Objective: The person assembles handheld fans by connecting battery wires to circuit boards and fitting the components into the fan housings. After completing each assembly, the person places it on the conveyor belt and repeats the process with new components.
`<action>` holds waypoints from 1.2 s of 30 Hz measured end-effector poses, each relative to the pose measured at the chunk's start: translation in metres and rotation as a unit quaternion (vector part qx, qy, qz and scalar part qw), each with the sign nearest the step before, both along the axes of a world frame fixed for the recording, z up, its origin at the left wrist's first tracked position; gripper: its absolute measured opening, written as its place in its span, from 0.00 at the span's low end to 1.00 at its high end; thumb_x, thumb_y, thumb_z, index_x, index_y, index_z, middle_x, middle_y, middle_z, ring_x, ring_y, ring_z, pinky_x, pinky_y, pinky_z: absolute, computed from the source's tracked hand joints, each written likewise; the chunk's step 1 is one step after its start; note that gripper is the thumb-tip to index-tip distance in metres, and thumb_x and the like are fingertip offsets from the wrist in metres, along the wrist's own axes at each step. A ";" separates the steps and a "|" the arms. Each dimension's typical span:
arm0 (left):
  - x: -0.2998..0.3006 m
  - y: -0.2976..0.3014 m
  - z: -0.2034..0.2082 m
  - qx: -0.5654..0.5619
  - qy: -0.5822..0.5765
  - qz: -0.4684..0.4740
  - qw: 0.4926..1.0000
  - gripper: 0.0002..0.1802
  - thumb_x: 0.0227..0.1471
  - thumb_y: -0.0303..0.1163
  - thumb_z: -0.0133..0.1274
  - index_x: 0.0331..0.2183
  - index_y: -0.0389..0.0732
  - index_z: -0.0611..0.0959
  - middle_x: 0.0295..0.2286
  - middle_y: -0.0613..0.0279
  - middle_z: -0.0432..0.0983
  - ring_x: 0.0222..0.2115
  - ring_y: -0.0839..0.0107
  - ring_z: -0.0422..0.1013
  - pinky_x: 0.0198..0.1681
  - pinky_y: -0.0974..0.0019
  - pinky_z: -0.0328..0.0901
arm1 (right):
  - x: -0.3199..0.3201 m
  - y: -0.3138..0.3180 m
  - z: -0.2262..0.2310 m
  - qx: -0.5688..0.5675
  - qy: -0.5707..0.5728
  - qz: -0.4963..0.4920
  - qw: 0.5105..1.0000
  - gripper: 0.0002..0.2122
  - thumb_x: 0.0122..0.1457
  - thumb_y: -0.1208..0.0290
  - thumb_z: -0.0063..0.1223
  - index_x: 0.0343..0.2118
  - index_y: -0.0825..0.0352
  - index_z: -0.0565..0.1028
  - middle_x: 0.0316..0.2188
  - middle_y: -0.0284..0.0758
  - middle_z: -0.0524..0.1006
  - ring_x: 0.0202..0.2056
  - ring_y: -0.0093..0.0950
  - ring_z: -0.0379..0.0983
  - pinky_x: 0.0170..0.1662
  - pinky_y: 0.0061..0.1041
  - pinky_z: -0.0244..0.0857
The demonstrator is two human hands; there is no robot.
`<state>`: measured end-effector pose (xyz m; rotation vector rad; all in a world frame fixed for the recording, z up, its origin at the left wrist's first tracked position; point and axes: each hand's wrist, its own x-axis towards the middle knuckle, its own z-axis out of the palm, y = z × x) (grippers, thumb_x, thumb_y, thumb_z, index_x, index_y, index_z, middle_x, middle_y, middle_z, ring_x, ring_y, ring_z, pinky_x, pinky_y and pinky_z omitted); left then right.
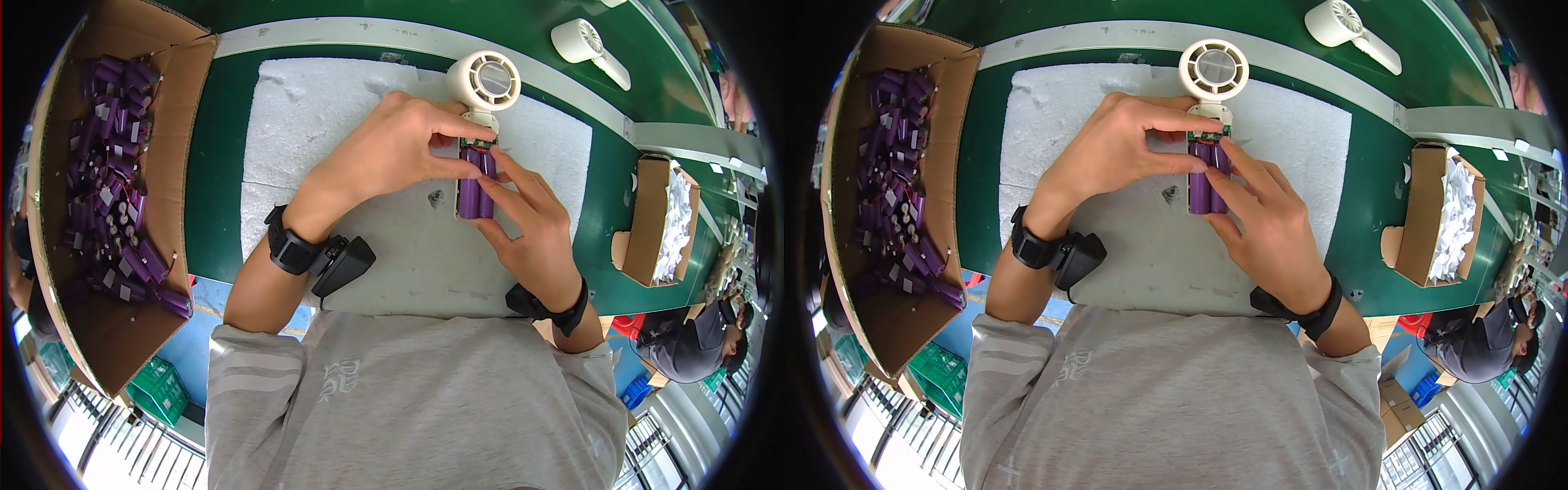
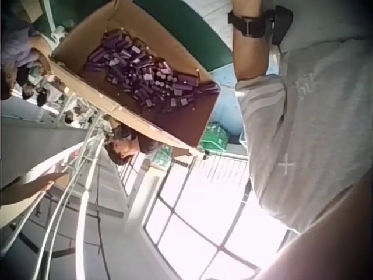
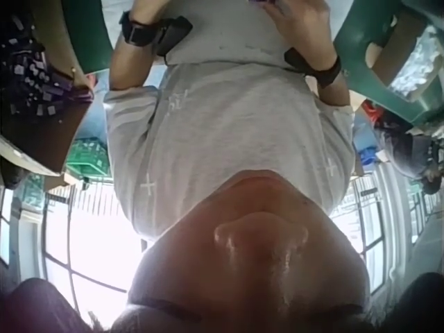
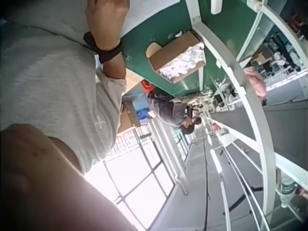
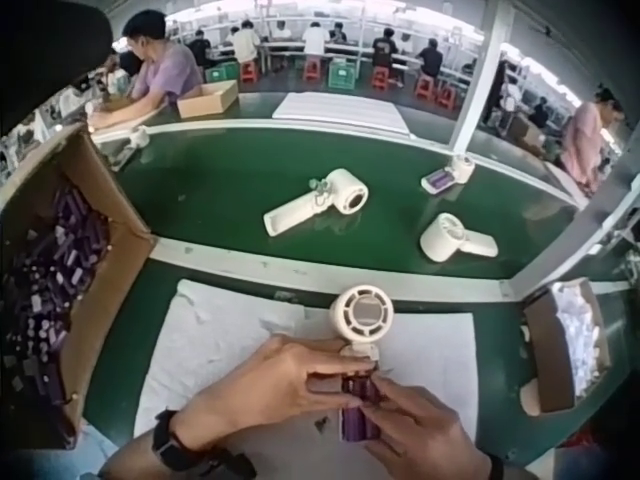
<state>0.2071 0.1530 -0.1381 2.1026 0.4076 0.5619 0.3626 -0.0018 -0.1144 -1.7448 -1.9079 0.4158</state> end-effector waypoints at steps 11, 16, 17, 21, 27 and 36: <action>0.003 -0.002 0.000 -0.061 0.010 0.008 0.998 0.24 0.34 0.30 0.69 0.40 0.46 0.85 0.30 0.58 0.80 0.26 0.62 0.74 0.33 0.65 0.70 | 0.007 0.017 -0.005 -0.040 0.121 -0.036 0.991 0.30 0.34 0.83 0.70 0.46 0.63 0.71 0.47 0.36 0.70 0.40 0.31 0.74 0.36 0.26 0.75; 0.003 -0.005 -0.006 -0.109 0.024 0.042 0.993 0.26 0.32 0.28 0.69 0.40 0.46 0.85 0.29 0.57 0.81 0.24 0.64 0.74 0.31 0.66 0.70 | 0.009 0.025 -0.001 -0.027 0.139 -0.028 0.990 0.29 0.35 0.82 0.70 0.45 0.62 0.73 0.46 0.36 0.70 0.39 0.31 0.73 0.36 0.27 0.73; 0.003 -0.006 -0.007 -0.112 0.023 0.041 0.993 0.26 0.32 0.28 0.69 0.40 0.46 0.85 0.29 0.57 0.81 0.24 0.64 0.74 0.31 0.66 0.70 | 0.012 0.024 -0.007 -0.015 0.135 -0.023 0.991 0.29 0.35 0.81 0.70 0.45 0.62 0.74 0.46 0.36 0.70 0.39 0.31 0.73 0.36 0.27 0.72; 0.001 -0.009 0.004 -0.102 0.055 0.020 0.993 0.26 0.33 0.25 0.68 0.41 0.44 0.85 0.32 0.57 0.81 0.28 0.68 0.76 0.34 0.67 0.70 | 0.018 0.019 -0.020 0.031 0.093 0.010 0.995 0.28 0.36 0.76 0.71 0.45 0.63 0.75 0.47 0.36 0.70 0.39 0.31 0.73 0.37 0.28 0.71; 0.000 -0.010 -0.005 -0.055 0.025 -0.017 0.998 0.27 0.33 0.24 0.68 0.42 0.43 0.84 0.37 0.57 0.81 0.30 0.68 0.76 0.36 0.68 0.71 | 0.000 0.002 0.005 0.065 -0.134 0.052 0.988 0.30 0.38 0.69 0.72 0.48 0.68 0.74 0.45 0.38 0.72 0.40 0.36 0.72 0.40 0.32 0.70; 0.009 -0.016 -0.006 -0.055 -0.039 0.059 0.996 0.32 0.41 0.25 0.64 0.52 0.48 0.77 0.44 0.56 0.77 0.33 0.66 0.74 0.36 0.67 0.70 | 0.067 0.057 -0.021 0.111 -0.168 -0.092 0.975 0.29 0.43 0.69 0.68 0.50 0.69 0.71 0.51 0.43 0.69 0.48 0.44 0.70 0.48 0.33 0.68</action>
